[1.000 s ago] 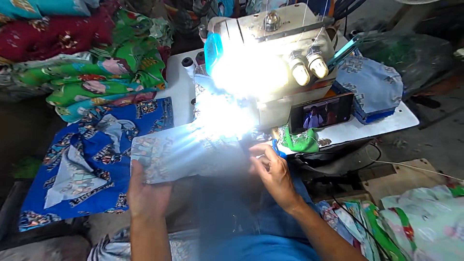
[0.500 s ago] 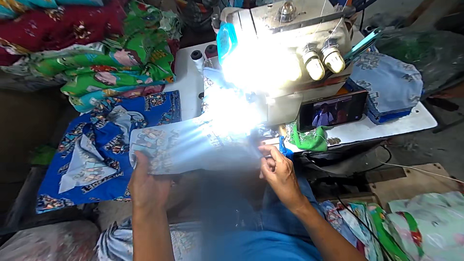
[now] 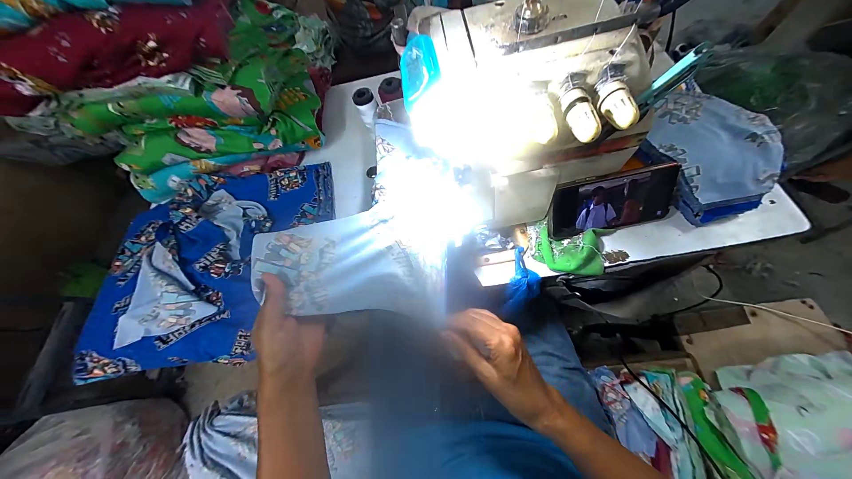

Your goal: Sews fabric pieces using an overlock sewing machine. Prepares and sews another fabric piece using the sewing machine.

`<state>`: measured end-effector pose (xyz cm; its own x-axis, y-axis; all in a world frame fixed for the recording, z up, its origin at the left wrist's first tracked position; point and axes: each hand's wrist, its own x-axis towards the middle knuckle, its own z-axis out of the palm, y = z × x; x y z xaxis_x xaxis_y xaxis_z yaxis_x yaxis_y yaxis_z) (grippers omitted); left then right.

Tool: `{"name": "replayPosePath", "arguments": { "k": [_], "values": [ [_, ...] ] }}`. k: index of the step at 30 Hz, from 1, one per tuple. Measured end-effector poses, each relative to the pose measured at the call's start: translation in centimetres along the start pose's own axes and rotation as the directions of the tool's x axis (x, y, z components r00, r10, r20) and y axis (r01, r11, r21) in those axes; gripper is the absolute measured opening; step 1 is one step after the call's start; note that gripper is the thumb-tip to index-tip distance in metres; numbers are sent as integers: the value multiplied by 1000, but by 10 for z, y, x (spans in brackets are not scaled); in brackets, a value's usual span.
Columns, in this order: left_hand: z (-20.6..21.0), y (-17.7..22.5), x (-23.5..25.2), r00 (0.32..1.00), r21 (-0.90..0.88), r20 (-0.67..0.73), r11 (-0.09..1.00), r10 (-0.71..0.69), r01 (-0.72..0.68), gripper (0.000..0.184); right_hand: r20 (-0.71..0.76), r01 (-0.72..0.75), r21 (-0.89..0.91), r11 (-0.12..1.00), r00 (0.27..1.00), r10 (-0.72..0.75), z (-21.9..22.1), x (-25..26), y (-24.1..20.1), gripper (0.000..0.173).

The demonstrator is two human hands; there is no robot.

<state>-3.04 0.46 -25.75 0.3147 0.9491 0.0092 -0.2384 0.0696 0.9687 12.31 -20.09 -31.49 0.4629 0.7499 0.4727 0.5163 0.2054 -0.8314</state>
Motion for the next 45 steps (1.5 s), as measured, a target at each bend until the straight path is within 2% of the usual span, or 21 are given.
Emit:
{"name": "replayPosePath", "arguments": {
  "k": [2, 5, 8, 10, 11, 13, 15, 16, 19, 23, 25, 28, 30, 31, 33, 35, 37, 40, 43, 45],
  "values": [
    [3, -2, -2, 1000, 30, -13, 1000, -6, 6, 39, -15, -38, 3, 999, 999, 38, 4, -2, 3, 21],
    [5, -1, -4, 999, 145, -25, 989, -23, 26, 37, -116, -77, -68, 995, 991, 69, 8, 2, 16, 20],
    [7, 1, -6, 995, 370, 40, 926, -95, 74, 34, -190, -103, -75, 992, 978, 87, 10, 8, 30, 19],
    [5, 2, -6, 982, 434, 125, 898, -141, 74, 35, -162, -149, 2, 989, 976, 147, 9, 13, 34, 19],
    [0, 2, -4, 981, 416, 152, 908, -124, 50, 37, -145, -171, 53, 984, 973, 178, 8, 15, 35, 19],
    [-21, 12, 7, 992, 240, 127, 970, -4, -27, 47, -156, -179, 96, 979, 969, 192, -1, 13, 33, 16],
    [-44, 32, 22, 994, 58, 28, 992, 107, -109, 48, -203, -163, 90, 983, 963, 178, -18, 6, 24, 13],
    [-51, 40, 25, 991, 52, -25, 990, 135, -133, 50, -220, -158, 97, 983, 960, 176, -29, 2, 17, 11],
    [-48, 42, 20, 993, 114, -73, 990, 90, -82, 46, -229, -123, 162, 979, 960, 158, -47, -6, 10, 10],
    [-39, 30, 9, 995, 65, -93, 998, 30, -24, 43, -131, -183, 345, 921, 962, 240, -48, -13, 11, 9],
    [-36, 27, 7, 994, 56, -102, 998, 31, -26, 42, -103, -200, 372, 906, 962, 255, -45, -13, 11, 9],
    [-33, 27, 8, 996, 65, -77, 997, 37, -32, 41, -116, -279, 267, 922, 941, 319, -37, -7, 20, 15],
    [-29, 27, 6, 998, 82, -57, 996, 28, -23, 41, -83, -327, 80, 942, 939, 333, -33, -1, 29, 35],
    [-26, 28, 5, 999, 82, -48, 996, 22, -18, 41, -92, -296, -46, 954, 952, 291, -31, 2, 33, 39],
    [-21, 27, 4, 999, 67, -33, 998, 18, -15, 39, -134, -192, -234, 953, 977, 165, -29, 15, 33, 32],
    [-19, 24, 4, 1000, 55, -30, 998, 8, -6, 40, -168, -151, -284, 947, 980, 106, -30, 32, 27, 29],
    [-16, 21, 4, 999, 59, -48, 998, -6, 9, 40, -157, -177, -230, 957, 977, 143, -32, 51, 23, 33],
    [-13, 15, 3, 998, 86, -59, 996, -7, 12, 41, -71, -282, -72, 957, 958, 277, -31, 71, 25, 31],
    [-9, 9, 0, 999, 168, -48, 986, 24, -16, 36, -60, -338, 9, 941, 939, 338, -25, 81, 24, 35],
    [-2, 6, -3, 998, 245, -55, 969, 42, -27, 51, -93, -359, 59, 932, 927, 363, -22, 84, 19, 37]
  ]
}}
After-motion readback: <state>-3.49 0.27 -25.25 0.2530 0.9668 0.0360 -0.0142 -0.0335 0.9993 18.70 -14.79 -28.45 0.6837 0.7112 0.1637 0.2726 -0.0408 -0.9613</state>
